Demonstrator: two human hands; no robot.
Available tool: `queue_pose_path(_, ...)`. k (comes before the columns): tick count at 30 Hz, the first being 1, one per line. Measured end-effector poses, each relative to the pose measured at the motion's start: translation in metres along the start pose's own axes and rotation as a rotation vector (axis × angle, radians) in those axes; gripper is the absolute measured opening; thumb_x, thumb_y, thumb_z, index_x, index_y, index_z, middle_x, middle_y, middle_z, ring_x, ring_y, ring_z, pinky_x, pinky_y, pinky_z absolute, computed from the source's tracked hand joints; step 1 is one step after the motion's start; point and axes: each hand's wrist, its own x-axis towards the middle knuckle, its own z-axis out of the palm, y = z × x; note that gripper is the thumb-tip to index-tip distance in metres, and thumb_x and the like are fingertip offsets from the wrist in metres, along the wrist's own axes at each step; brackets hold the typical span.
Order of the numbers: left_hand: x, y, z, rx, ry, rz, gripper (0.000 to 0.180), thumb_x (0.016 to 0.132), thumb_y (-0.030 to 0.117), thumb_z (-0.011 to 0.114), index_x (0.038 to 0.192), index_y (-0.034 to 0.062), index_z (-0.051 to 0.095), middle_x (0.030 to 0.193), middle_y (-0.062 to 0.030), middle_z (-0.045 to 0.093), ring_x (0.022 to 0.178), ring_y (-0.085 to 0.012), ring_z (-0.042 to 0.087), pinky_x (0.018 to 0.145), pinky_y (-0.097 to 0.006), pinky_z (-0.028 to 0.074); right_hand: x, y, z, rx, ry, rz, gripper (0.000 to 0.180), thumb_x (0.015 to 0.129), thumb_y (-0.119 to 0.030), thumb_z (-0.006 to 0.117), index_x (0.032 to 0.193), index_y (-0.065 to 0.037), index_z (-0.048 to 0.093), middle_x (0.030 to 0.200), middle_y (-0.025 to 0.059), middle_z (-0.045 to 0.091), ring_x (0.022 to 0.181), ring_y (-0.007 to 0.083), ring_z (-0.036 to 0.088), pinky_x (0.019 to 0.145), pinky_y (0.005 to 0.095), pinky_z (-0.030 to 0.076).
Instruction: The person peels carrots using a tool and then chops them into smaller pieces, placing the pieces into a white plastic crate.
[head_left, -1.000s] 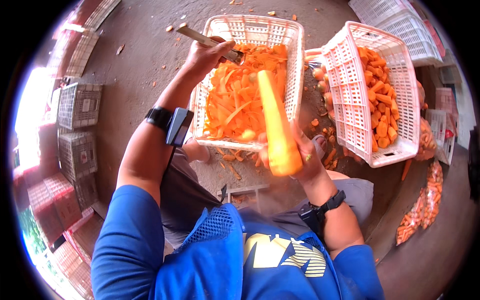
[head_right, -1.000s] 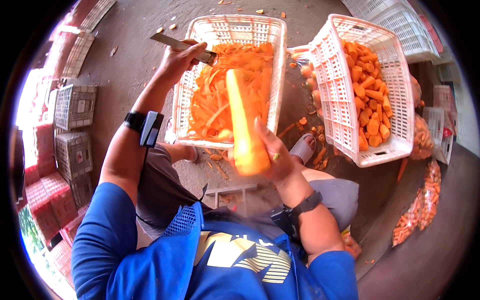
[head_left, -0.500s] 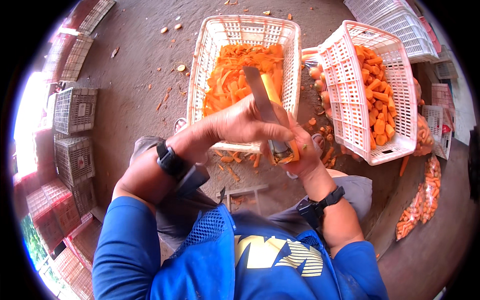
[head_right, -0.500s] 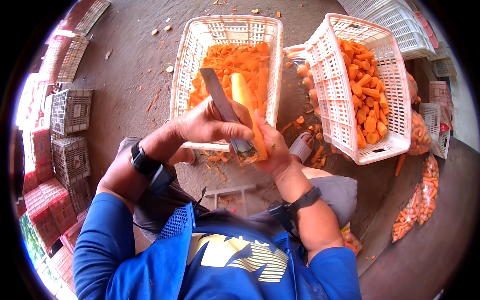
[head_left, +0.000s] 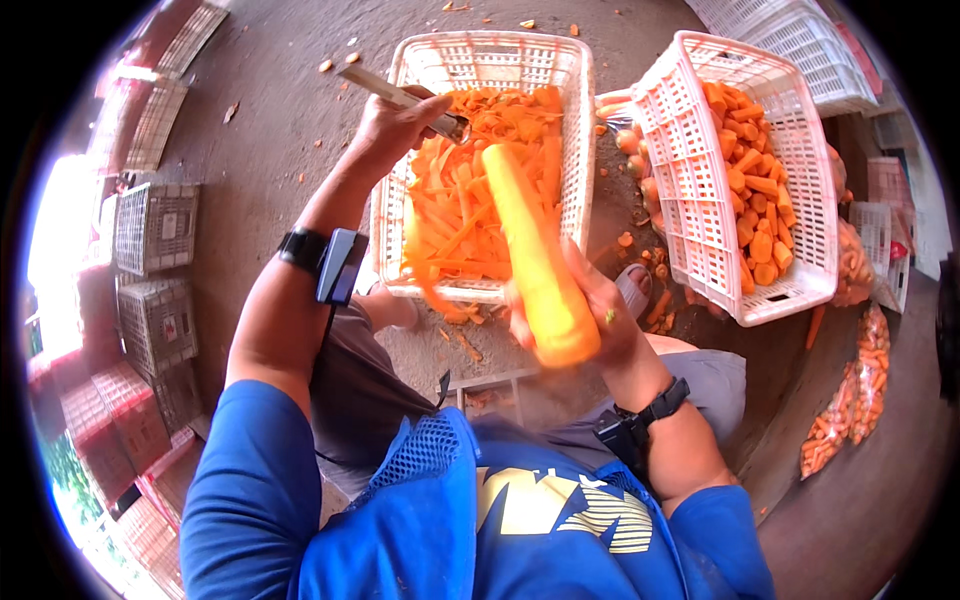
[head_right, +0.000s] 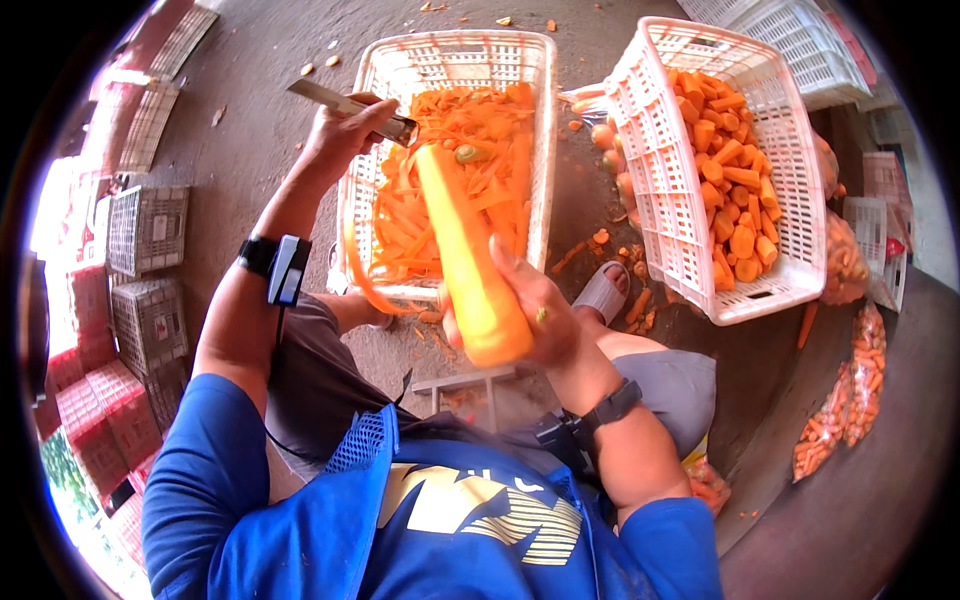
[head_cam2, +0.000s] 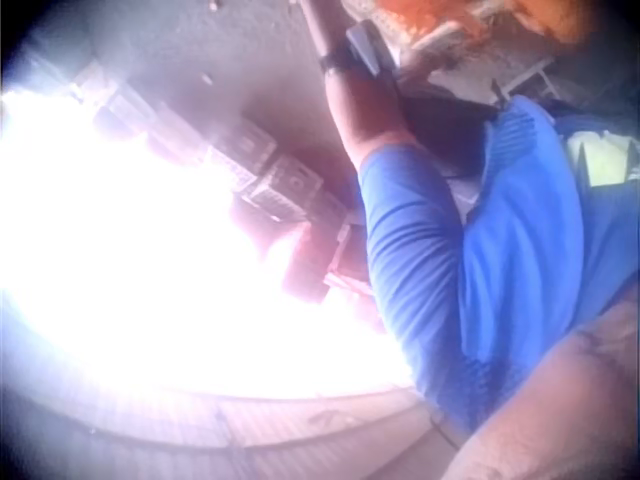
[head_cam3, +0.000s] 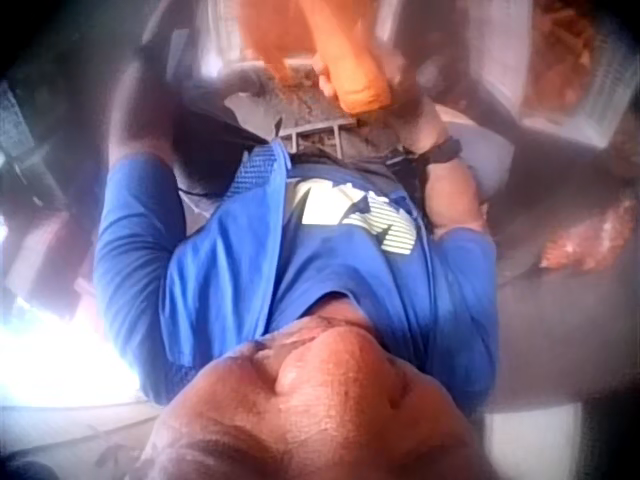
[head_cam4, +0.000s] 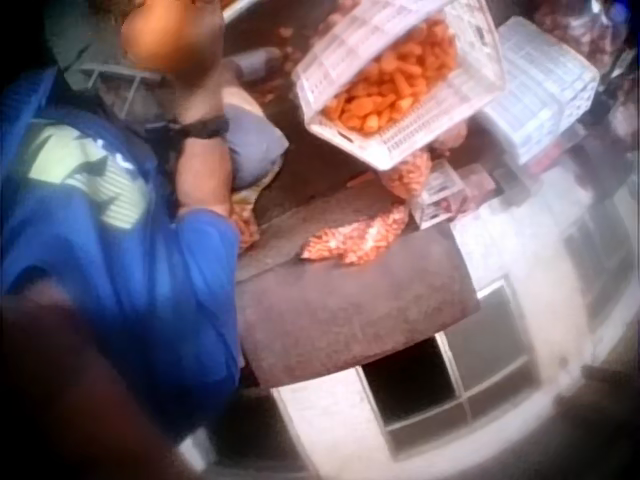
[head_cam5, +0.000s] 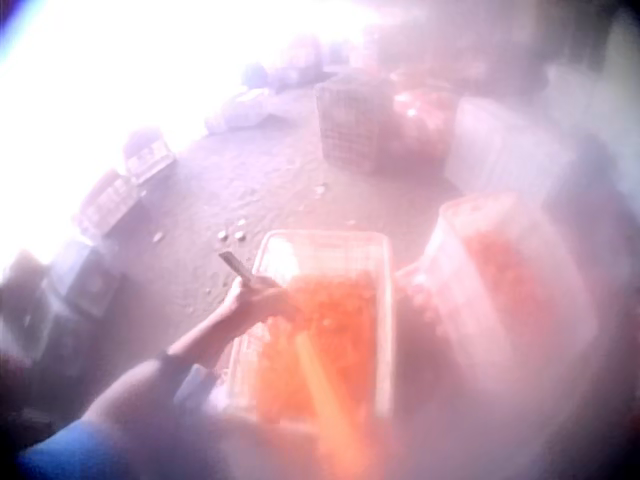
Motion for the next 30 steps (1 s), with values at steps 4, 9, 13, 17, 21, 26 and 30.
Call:
queue_pose_path(4, -0.02, 0.029, 0.014, -0.064, -0.125, 0.15, 0.027, 0.088, 0.027, 0.069, 0.094, 0.0006, 0.068, 0.07, -0.0016, 0.065, 0.054, -0.0035, 0.052, 0.046, -0.018, 0.038, 0.01, -0.003, -0.007, 0.097, 0.159, -0.121, 0.053, 0.099, -0.05, 0.039, 0.117, -0.001, 0.053, 0.096, 0.0153, 0.063, 0.08, 0.0268, 0.065, 0.073, 0.0366, 0.054)
queue_pose_path(9, -0.083, 0.067, 0.052, -0.251, -0.719, 0.139, 0.018, 0.088, 0.018, 0.069, 0.094, 0.0012, 0.068, 0.077, -0.0038, 0.068, 0.064, -0.0077, 0.06, 0.054, -0.022, 0.047, 0.014, -0.002, -0.027, 0.144, 0.134, -0.137, 0.052, 0.102, -0.044, 0.032, 0.127, -0.001, 0.049, 0.109, 0.0137, 0.061, 0.095, 0.0235, 0.062, 0.082, 0.0343, 0.052)
queue_pose_path(13, -0.114, 0.073, 0.063, -0.232, -0.898, -0.018, 0.019, 0.085, 0.014, 0.074, 0.094, -0.0014, 0.067, 0.078, -0.0037, 0.066, 0.072, -0.0093, 0.061, 0.063, -0.025, 0.05, 0.018, -0.008, 0.008, -0.088, 0.079, -0.115, 0.057, 0.102, -0.043, 0.036, 0.139, 0.0, 0.041, 0.108, 0.0098, 0.064, 0.089, 0.0182, 0.064, 0.078, 0.0338, 0.054)
queue_pose_path(17, -0.091, 0.057, 0.062, -0.266, -0.823, 0.048, 0.018, 0.087, 0.02, 0.071, 0.087, 0.0027, 0.068, 0.07, -0.0008, 0.064, 0.057, -0.0058, 0.055, 0.048, -0.02, 0.042, 0.013, 0.002, -0.01, 0.107, 0.16, -0.095, 0.049, 0.101, -0.042, 0.042, 0.131, -0.004, 0.049, 0.105, 0.0105, 0.064, 0.089, 0.0195, 0.065, 0.078, 0.0352, 0.054)
queue_pose_path(21, -0.031, 0.024, 0.017, -0.105, -0.473, 0.03, 0.023, 0.089, 0.026, 0.065, 0.088, 0.0041, 0.07, 0.064, -0.0007, 0.064, 0.05, -0.0033, 0.052, 0.043, -0.019, 0.038, 0.01, 0.015, -0.009, 0.204, 0.098, 0.054, 0.05, 0.1, -0.047, 0.036, 0.13, -0.01, 0.048, 0.098, 0.0148, 0.059, 0.077, 0.0283, 0.062, 0.075, 0.0404, 0.052)
queue_pose_path(26, 0.001, -0.008, 0.005, 0.088, -0.09, 0.098, 0.026, 0.088, 0.028, 0.067, 0.089, 0.0026, 0.069, 0.066, -0.0023, 0.065, 0.05, -0.0033, 0.052, 0.044, -0.019, 0.039, 0.01, 0.008, -0.014, 0.148, 0.022, -0.017, 0.049, 0.098, -0.047, 0.045, 0.118, -0.003, 0.054, 0.098, 0.0134, 0.064, 0.084, 0.0263, 0.066, 0.073, 0.0375, 0.055)
queue_pose_path(30, -0.015, 0.019, 0.017, 0.047, -0.11, 0.163, 0.027, 0.089, 0.03, 0.067, 0.09, 0.0025, 0.069, 0.069, -0.0031, 0.066, 0.052, -0.0041, 0.053, 0.045, -0.019, 0.04, 0.009, -0.003, -0.023, 0.04, 0.199, -0.167, 0.051, 0.098, -0.048, 0.044, 0.118, -0.003, 0.055, 0.098, 0.015, 0.064, 0.087, 0.029, 0.067, 0.072, 0.0374, 0.056)
